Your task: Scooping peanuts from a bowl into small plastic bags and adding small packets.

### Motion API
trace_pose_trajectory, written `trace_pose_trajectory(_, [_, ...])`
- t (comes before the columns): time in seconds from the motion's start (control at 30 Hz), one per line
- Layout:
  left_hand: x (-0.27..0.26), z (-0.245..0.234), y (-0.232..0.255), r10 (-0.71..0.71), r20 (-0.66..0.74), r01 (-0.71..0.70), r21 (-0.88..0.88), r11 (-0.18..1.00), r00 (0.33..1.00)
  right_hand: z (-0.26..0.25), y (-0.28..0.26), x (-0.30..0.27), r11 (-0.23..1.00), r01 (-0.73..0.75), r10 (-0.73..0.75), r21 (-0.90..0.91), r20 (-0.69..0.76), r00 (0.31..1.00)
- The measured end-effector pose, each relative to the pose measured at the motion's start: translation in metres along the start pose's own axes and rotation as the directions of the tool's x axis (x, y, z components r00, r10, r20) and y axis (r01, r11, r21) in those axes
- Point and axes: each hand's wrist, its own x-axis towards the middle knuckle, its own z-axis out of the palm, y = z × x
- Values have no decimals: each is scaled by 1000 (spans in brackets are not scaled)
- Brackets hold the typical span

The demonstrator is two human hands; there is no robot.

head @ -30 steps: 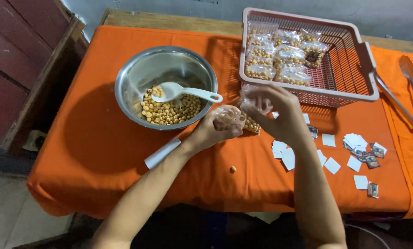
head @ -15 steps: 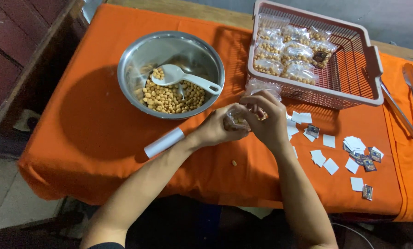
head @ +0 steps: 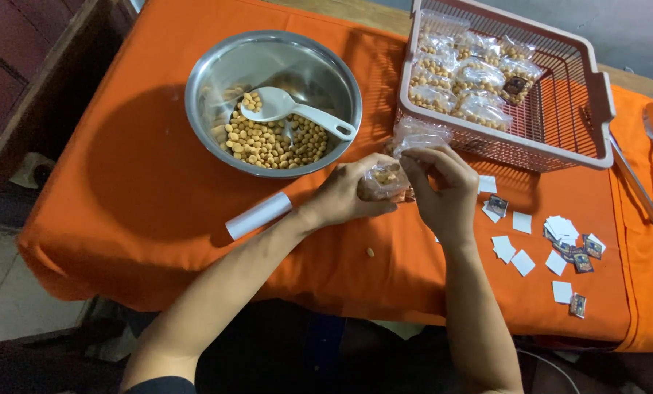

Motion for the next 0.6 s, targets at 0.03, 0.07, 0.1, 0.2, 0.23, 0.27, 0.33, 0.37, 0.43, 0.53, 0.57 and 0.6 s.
trace_pose_trajectory(0.03, [0,0,1,-2,4,2,-1,1000,1000,1,-2,0,1000,-4,4,-1,-2,1000])
trace_pose_trajectory(0.07, [1,0,3,-8,-9,8,23,1000,1000,2,-4,0,1000,-14,14,26,-15,1000])
trace_pose_trajectory(0.1, [1,0,4,-14,-23,15,46,999,1000,4,-5,0,998,-23,25,53,-28,999])
trace_pose_trajectory(0.2, [-3,3,4,0,-66,6,93,996,998,3,-4,0,999,22,-24,37,51,998])
trace_pose_trajectory(0.23, [-3,3,5,-1,-62,7,94,996,998,0,-6,0,999,20,-22,37,49,999])
trace_pose_trajectory(0.27, [-3,4,6,0,-73,5,72,997,997,-2,-8,1,999,54,-53,0,128,990])
trace_pose_trajectory(0.33, [-3,3,3,0,-83,5,51,999,997,-3,-7,1,996,89,-80,-32,206,975])
trace_pose_trajectory(0.37, [-3,2,0,34,-80,-29,54,998,996,-2,-3,0,996,88,-87,5,260,962])
trace_pose_trajectory(0.43, [-2,4,-2,65,-73,-61,52,997,995,-4,-2,-2,996,80,-88,38,312,946])
trace_pose_trajectory(0.53, [-2,2,-3,69,-77,-65,57,996,995,-8,-5,-1,998,30,-47,56,342,938])
trace_pose_trajectory(0.57, [-3,2,-5,72,-68,-69,51,996,995,-8,-4,-2,993,-54,16,105,328,945])
trace_pose_trajectory(0.6, [-3,2,-7,79,-59,-76,45,996,995,-9,-3,-3,979,-134,80,153,315,946])
